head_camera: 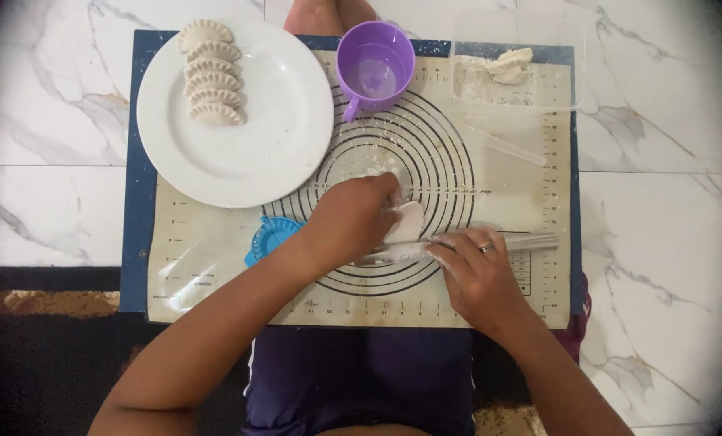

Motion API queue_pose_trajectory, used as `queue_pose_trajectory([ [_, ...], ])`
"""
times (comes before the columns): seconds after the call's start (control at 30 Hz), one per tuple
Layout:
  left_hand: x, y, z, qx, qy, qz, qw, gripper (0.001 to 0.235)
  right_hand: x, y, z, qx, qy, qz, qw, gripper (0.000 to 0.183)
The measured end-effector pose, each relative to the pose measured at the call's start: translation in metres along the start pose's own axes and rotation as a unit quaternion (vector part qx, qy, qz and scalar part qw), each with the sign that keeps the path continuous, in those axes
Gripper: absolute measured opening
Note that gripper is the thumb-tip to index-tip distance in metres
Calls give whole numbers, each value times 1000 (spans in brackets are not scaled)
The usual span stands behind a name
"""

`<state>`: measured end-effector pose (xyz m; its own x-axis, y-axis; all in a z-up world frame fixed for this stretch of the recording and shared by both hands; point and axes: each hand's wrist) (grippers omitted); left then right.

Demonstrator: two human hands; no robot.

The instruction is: Preparing and molding dumplings from dough using a plastic mold on a silicone mat.

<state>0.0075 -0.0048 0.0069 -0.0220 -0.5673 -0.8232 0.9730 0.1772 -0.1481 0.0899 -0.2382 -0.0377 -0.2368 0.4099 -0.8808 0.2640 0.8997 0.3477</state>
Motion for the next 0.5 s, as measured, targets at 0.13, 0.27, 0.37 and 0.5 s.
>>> queue_pose_trajectory([
  [0.13,-31,-15,20,158,52,127,978,25,-27,7,1,-5,40,-25,999,26],
  [0.27,-43,-20,12,255,102,129,953,36,-37,16,23,-39,86,-68,993,21],
  [0.37,-40,-14,1,246,130,128,952,48,-30,33,49,-50,117,-70,989,20],
  [0.5,-29,3,-13,210,252,66,942,71,-7,68,95,-48,158,-89,982,26],
])
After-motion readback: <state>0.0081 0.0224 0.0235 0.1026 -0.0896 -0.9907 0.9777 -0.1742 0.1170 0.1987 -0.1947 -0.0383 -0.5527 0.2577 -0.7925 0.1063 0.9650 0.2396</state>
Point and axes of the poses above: each hand's wrist, its own y-axis towards the middle knuckle, its own x-axis out of the palm, z = x × y, and after that the axes turned 5 degrees about y, right-handed
